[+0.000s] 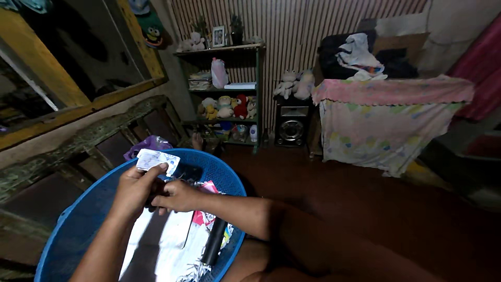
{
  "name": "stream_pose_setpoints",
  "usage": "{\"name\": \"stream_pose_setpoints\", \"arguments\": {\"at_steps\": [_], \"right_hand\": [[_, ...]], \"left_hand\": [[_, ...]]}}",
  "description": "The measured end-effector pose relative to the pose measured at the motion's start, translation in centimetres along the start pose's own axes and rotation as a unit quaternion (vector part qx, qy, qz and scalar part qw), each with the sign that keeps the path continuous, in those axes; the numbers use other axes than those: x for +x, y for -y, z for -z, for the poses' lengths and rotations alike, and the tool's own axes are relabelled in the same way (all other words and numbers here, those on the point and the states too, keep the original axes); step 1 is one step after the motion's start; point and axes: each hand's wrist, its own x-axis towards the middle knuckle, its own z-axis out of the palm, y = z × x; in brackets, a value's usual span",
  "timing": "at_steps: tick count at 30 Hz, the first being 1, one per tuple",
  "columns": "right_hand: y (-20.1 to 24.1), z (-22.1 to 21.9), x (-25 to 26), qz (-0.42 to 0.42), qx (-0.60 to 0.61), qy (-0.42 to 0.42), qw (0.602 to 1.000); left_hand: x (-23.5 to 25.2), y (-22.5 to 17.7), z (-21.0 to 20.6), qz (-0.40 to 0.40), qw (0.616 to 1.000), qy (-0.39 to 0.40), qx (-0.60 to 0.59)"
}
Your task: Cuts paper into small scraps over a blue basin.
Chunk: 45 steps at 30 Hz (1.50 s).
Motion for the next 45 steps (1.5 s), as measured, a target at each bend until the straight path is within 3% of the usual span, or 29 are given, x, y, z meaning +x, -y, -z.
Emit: {"name": "stream_pose_setpoints", "arguments": {"at_steps": [8, 15, 18, 21, 24, 29, 36, 42, 45], "right_hand": [[0.8, -0.1, 0.5, -0.032, -0.020, 0.017, 0.999], [0.8, 0.3, 1.6, -0.073, -0.056, 0.041, 0.995], [-0.5, -0.2, 1.6, -0.105, -0.063, 0.055, 0.991], [-1.0, -0.7, 1.5, -0.112, -0.075, 0.067, 0.989], [0.4, -0.5, 0.9, -0.107, -0.082, 0.054, 0.989], [0.1, -0.1, 1.2, -0.108, -0.063, 0.035, 0.992], [-0.7, -1.6, 2.5, -0.058, -0.043, 0.068, 0.995], [2.9, -3.7, 4.0, 0.031, -0.026, 0.092, 0.995], [4.4, -5.2, 4.3, 0.050, -0.018, 0.124, 0.991]], "left_hand": [[0.6, 0.4, 0.9, -0.007, 0.999, -0.038, -0.015], [2.0, -0.7, 6.0, -0.078, 0.988, -0.135, 0.010], [2.0, 0.0, 8.5, -0.087, 0.970, -0.201, 0.107], [2.1, 1.6, 11.5, -0.082, 0.925, -0.243, 0.280], [1.9, 2.2, 12.6, -0.077, 0.894, -0.267, 0.351], [1.7, 1.9, 12.2, 0.020, 0.912, -0.296, 0.283], [1.8, 2.0, 13.3, -0.012, 0.944, -0.213, 0.250], [-2.6, -0.4, 15.3, -0.027, 0.931, -0.289, 0.221], [-4.6, 0.2, 16.9, -0.012, 0.918, -0.337, 0.208]]}}
